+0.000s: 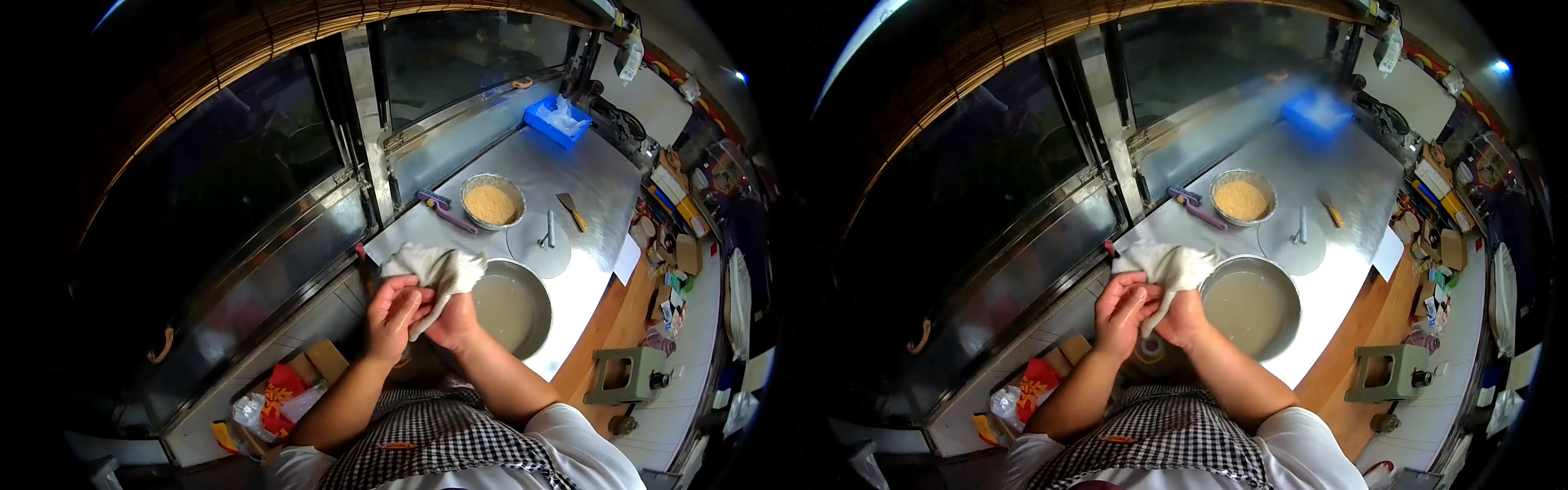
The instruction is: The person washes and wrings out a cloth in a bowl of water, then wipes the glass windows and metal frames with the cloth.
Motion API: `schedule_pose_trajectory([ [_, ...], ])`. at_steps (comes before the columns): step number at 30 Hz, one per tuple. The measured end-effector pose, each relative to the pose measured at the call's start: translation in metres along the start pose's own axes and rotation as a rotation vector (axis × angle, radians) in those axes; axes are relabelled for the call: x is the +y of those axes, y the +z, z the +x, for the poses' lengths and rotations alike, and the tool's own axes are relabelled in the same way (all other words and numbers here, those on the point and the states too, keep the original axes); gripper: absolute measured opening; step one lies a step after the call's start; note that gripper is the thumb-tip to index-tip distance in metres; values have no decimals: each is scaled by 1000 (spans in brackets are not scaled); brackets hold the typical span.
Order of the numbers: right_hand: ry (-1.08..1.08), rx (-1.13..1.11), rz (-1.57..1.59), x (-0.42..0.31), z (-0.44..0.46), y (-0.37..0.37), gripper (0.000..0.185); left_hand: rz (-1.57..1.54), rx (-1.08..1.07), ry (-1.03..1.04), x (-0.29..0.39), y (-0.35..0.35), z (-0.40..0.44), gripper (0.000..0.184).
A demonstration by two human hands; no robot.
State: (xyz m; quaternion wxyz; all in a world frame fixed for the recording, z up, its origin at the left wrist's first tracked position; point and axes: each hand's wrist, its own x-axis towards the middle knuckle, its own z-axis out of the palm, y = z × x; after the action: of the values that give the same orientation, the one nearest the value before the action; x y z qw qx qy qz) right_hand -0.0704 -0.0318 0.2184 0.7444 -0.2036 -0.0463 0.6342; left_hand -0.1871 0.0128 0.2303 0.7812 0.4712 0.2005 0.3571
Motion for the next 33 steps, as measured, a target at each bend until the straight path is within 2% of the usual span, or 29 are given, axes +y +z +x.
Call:
schedule_pose_trajectory([
  [1, 27, 2, 4, 6, 3, 4, 65, -4, 31, 3, 7, -6, 1, 26],
  [2, 24, -126, 40, 11, 8, 3, 63, 67, 56, 29, 15, -10, -2, 21],
  [4, -75, -170, -19, 22, 14, 18, 58, 419, 151, 240, 29, -22, -5, 17],
  [5, -76, -180, -37, 27, 19, 20, 57, 557, 205, 476, 23, -34, 2, 15],
  [6, -77, -190, -54, 32, 23, 22, 56, 956, 227, 689, 35, -43, 4, 24],
  [8, -42, -293, 15, 42, 35, 25, 56, 1323, 157, 887, 49, -40, 18, 38],
  [10, -170, -156, -140, 61, 47, 29, 70, 1476, 81, 670, 41, -40, 20, 58],
  [11, -122, -235, -99, 55, 52, 27, 69, 1390, 37, 606, 31, -50, 23, 71],
  [12, -86, -204, -55, 48, 57, 22, 68, 1371, 5, 624, 28, -49, 25, 77],
  [14, -8, -140, 37, 38, 69, 11, 65, 1373, -137, 578, 18, -52, 24, 77],
  [15, -35, -198, 80, 23, 68, 24, 60, 1321, -191, 550, 16, -51, 23, 78],
  [16, -86, -344, 180, 16, 84, 19, 58, 1284, -208, 589, 12, -53, 22, 73],
  [18, -225, -468, 116, -12, 111, 17, 57, 1156, -171, 553, 9, -54, 19, 66],
  [19, -242, -319, 114, -31, 113, 23, 56, 1136, -148, 511, 8, -59, 19, 62],
  [20, -284, -286, 112, -48, 124, 25, 54, 1038, -91, 441, 8, -63, 19, 58],
  [22, -436, -226, 80, -83, 155, 17, 54, 1048, 30, 351, 3, -80, 16, 54],
  [24, -640, -161, 2, -117, 185, 23, 51, 939, 170, 219, -3, -96, 10, 53],
  [25, -713, -83, -81, -137, 206, 25, 45, 948, 210, 216, -7, -104, 8, 50],
  [28, -902, 330, -665, -190, 284, 39, 29, 1003, 343, 43, -5, -107, -3, 49],
  [30, -1304, 140, -1099, -199, 312, 51, 37, 1040, 367, -59, -6, -117, -12, 49],
  [32, -1449, 67, -1460, -210, 349, 78, 45, 1069, 390, -157, -7, -124, -17, 49],
  [33, -1508, -33, -1439, -211, 374, 95, 48, 1075, 398, -199, -7, -128, -16, 49],
])
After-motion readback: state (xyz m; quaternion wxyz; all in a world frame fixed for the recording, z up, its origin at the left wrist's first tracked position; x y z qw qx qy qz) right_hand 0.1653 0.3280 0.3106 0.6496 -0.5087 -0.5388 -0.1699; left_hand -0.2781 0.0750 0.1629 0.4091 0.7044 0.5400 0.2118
